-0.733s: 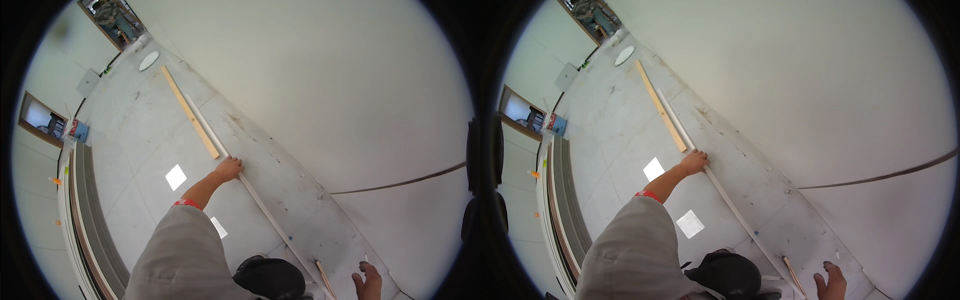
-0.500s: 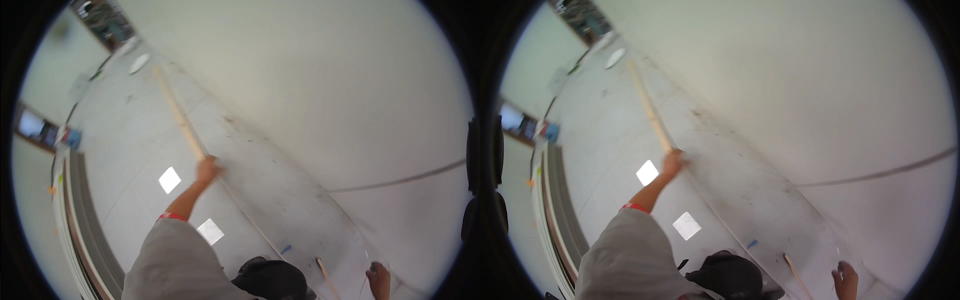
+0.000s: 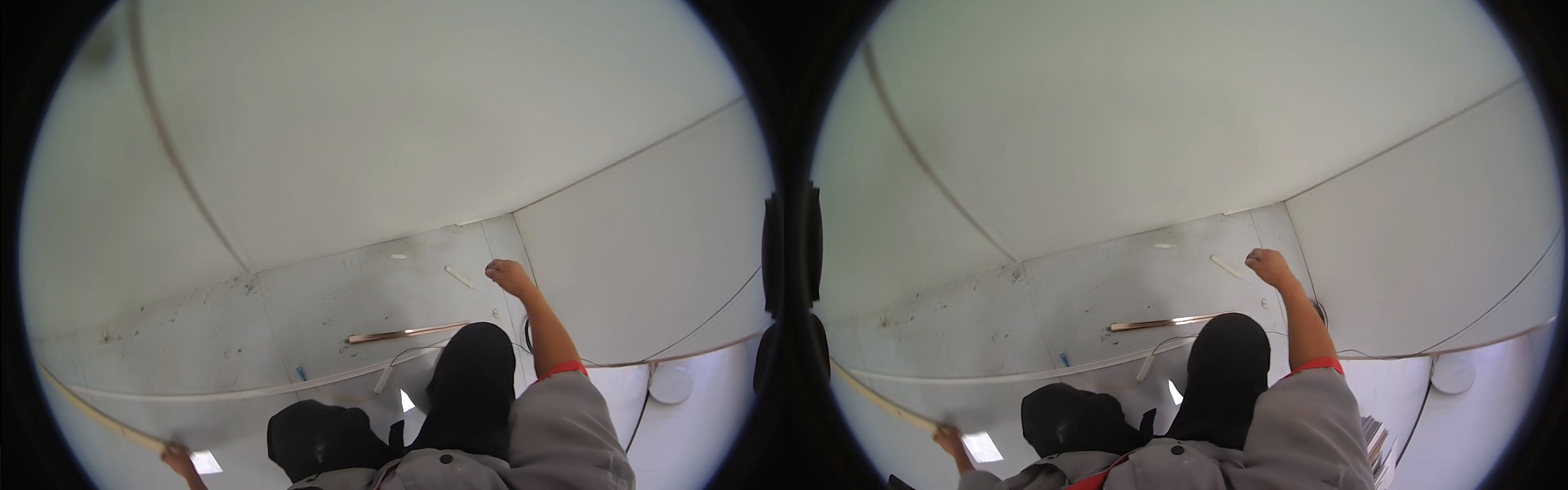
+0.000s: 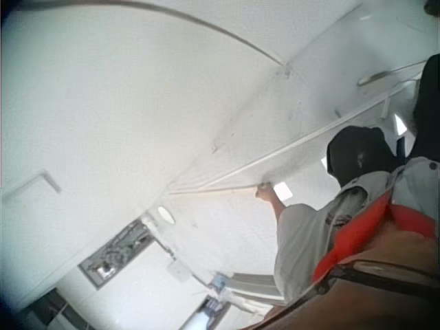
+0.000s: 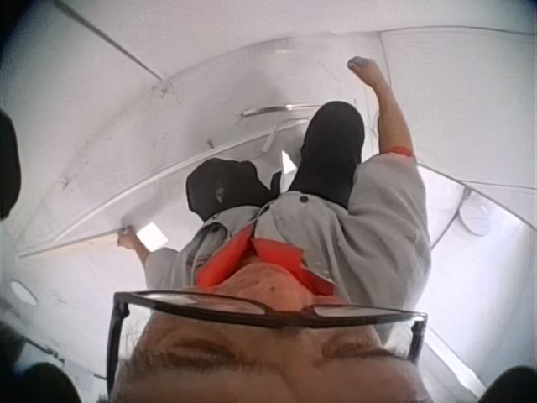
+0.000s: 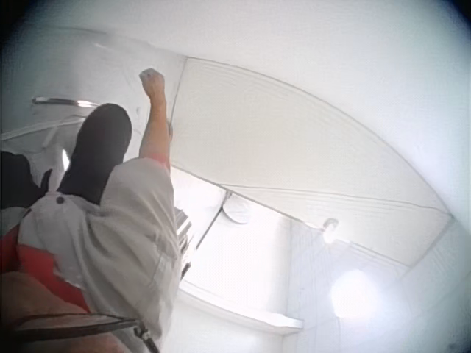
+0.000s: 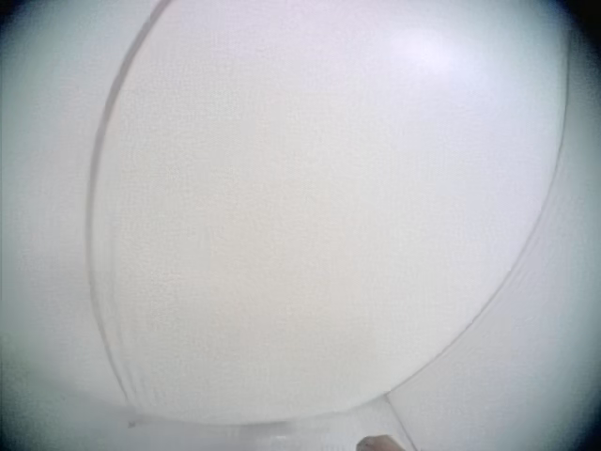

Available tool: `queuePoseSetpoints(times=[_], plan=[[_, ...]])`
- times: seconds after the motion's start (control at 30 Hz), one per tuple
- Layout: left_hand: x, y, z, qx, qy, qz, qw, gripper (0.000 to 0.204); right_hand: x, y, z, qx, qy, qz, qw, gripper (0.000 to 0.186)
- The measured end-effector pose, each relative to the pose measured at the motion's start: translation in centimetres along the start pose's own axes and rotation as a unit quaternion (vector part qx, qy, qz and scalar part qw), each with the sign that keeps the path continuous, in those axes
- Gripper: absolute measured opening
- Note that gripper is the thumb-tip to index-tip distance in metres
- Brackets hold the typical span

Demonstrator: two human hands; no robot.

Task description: The person walks through a room under renovation, picks up a long white baseboard, and positions it against the wall. They then handle a dark trim strip, aligning it along the floor edge. The person moves materials and tools around the space while preparing to install the trim.

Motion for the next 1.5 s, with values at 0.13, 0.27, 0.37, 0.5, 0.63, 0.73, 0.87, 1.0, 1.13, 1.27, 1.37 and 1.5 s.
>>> queuePoseSetpoints(times=[0.13,0.27,0.37,0.5,0.63,0.73,0.87,1.0,1.13,1.27,1.37,1.5], plan=[[9.2,11.1,-11.4,0.023,-0.248,0.088,0.964,0.031,-5.5,9.3,-1.1,-0.096,0.042,0.044,0.994,0.028],[11.2,20.3,-9.6,-0.257,-0.135,-0.137,0.947,0.020,-8.7,16.1,0.9,-0.217,0.094,0.226,0.945,0.025],[22.5,45.2,-5.9,-0.346,-0.195,-0.267,0.878,0.028,-9.6,20.5,4.4,-0.258,0.128,0.382,0.878,0.027],[37.8,71.9,-9.2,-0.671,0.071,-0.243,0.697,0.029,-8.9,24.3,11.5,-0.227,0.198,0.555,0.776,0.027],[46.1,88.2,-14.2,-0.799,0.272,-0.174,0.507,0.032,-6.6,29.2,17.1,-0.209,0.245,0.634,0.703,0.039],[47.6,93.9,-16.1,-0.811,0.356,-0.116,0.449,0.028,-4.3,30.8,21.8,-0.200,0.257,0.663,0.674,0.049],[47.2,93.9,-16.2,-0.827,0.329,-0.052,0.454,0.022,-2.2,34.5,26.9,-0.196,0.289,0.693,0.630,0.057],[46.6,92.9,-15.7,-0.830,0.305,-0.016,0.466,0.019,-2.3,36.6,29.2,-0.183,0.301,0.688,0.634,0.057],[47.2,90.9,-15.3,-0.825,0.275,0.051,0.492,0.027,-2.5,35.3,30.4,-0.194,0.327,0.626,0.680,0.049],[46.7,90.6,-14.9,-0.816,0.266,0.060,0.509,0.025,-1.6,36.2,29.7,-0.229,0.356,0.427,0.799,0.032],[46.6,90.6,-14.8,-0.813,0.264,0.058,0.516,0.026,-1.9,38.6,29.7,-0.222,0.408,0.260,0.847,0.024],[46.6,90.0,-14.8,-0.805,0.264,0.070,0.526,0.030,-0.2,39.4,29.5,-0.214,0.374,0.116,0.895,0.023]])
Point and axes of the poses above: each hand's wrist, its own z-axis towards the middle knuckle, its own x-axis out of the back of the hand, y = z × x, the point moved 1 cm from there along z, towards the middle knuckle, and after that the axes turned 1 degree about -x, right-handed, at the moved point
